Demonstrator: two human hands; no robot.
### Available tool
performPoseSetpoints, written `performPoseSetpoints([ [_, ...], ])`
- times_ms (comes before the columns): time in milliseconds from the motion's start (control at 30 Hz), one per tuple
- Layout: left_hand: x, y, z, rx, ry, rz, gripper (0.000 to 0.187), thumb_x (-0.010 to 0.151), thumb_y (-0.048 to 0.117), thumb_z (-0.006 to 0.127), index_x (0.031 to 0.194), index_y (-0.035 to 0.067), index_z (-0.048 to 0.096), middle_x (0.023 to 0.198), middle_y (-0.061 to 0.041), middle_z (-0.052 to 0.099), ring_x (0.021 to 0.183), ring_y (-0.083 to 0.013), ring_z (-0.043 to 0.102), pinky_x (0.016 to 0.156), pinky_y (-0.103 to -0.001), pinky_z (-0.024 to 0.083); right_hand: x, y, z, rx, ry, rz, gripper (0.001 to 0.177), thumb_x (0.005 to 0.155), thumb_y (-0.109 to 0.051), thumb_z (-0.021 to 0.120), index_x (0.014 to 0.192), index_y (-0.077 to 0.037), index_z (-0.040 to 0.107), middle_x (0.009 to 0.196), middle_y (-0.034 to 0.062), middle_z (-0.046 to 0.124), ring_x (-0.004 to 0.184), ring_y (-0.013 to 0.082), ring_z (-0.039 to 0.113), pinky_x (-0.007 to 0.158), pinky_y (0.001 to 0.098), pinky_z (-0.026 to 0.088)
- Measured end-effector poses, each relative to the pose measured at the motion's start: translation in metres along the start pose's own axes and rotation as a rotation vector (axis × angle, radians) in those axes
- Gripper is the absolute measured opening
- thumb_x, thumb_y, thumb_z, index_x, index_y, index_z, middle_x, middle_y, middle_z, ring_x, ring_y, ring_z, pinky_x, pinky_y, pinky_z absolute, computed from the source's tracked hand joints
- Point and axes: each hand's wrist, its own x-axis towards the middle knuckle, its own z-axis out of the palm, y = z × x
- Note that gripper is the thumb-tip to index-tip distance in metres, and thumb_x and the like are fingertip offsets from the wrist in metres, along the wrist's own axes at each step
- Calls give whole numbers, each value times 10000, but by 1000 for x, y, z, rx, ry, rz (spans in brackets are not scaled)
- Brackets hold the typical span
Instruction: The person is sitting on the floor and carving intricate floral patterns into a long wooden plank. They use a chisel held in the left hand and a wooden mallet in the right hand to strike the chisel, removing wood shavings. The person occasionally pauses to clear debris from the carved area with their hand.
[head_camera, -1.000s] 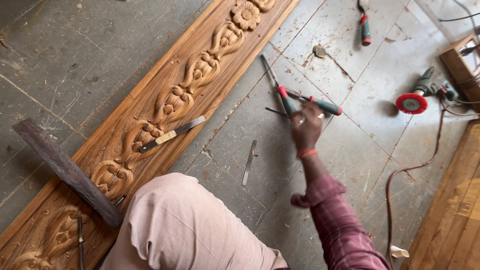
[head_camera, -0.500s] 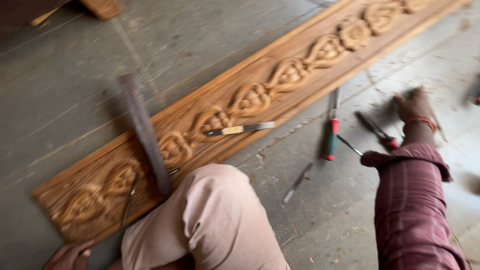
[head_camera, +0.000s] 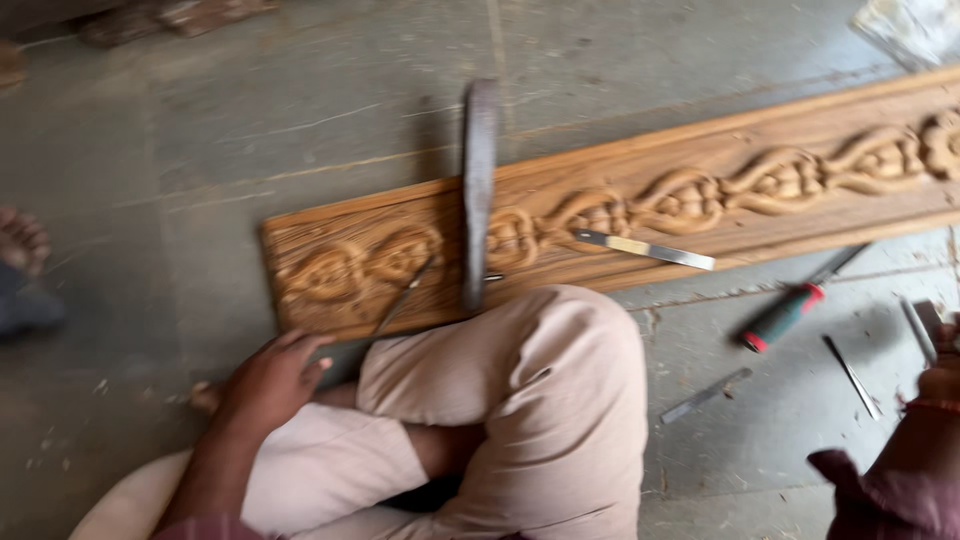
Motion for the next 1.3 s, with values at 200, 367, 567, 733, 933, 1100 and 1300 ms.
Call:
performPoseSetpoints([
  [200, -7, -13, -39, -28, -53, -3, 393, 983, 313, 621, 1347, 166, 650, 1314, -80, 692, 1175, -270, 682, 1018, -421, 530, 3, -181, -55, 423, -102, -352, 207, 1045, -102, 660, 1206, 22, 697, 1135, 128, 664, 1025, 229, 659, 934, 298, 538],
  [367, 4, -50, -56, -38, 85, -189, 408, 991, 351, 609, 1369, 197, 629, 1348, -33, 668, 1136, -235, 690, 1000, -442, 540, 3, -385, -79, 952, -680, -244, 251, 1024, -29, 573, 1227, 46, 700, 1096, 85, 724, 1002, 138, 691, 935, 272, 557],
  [567, 17, -74, -63, -205, 85, -247, 435, 1014, 434, 576, 1385, 209, 603, 1284, -15, 696, 1118, -226, 689, 973, -433, 542, -123, -596, 31, 501, -524, -1285, 140, 957, -208, 732, 1028, -102, 790, 985, 99, 766, 747, 246, 705, 637, 375, 556],
  [733, 12, -97, -73, -399, 359, -248, 387, 1010, 404, 598, 1304, 156, 642, 1212, -31, 723, 1055, -218, 705, 890, -409, 555, -199, -636, 71, 257, -357, -1303, 159, 885, -44, 625, 961, -119, 742, 898, 107, 642, 812, 285, 648, 661, 395, 552],
  [933, 3, -98, -85, -587, 631, -114, 303, 1002, 339, 650, 1205, 118, 694, 1133, -50, 756, 1005, -225, 728, 825, -400, 567, -206, -624, 96, 315, -541, -1231, 83, 919, -85, 633, 934, -80, 714, 950, 87, 679, 869, 290, 662, 784, 418, 558],
  [1100, 0, -82, -95, -649, 737, 17, 245, 992, 276, 677, 1148, 92, 720, 1107, -77, 766, 983, -248, 743, 809, -405, 572, -230, -655, 105, 418, -572, -1371, 322, 902, -236, 712, 1122, -1, 712, 1061, 164, 688, 878, 360, 642, 796, 447, 546],
  [1300, -5, -96, -79, -593, 752, 12, 228, 1025, 281, 676, 1146, 94, 724, 1110, -90, 766, 995, -276, 729, 808, -410, 570, -173, -648, 68, 248, -639, -1441, 232, 859, -120, 707, 1084, -83, 749, 1015, 126, 699, 962, 327, 645, 846, 439, 538],
])
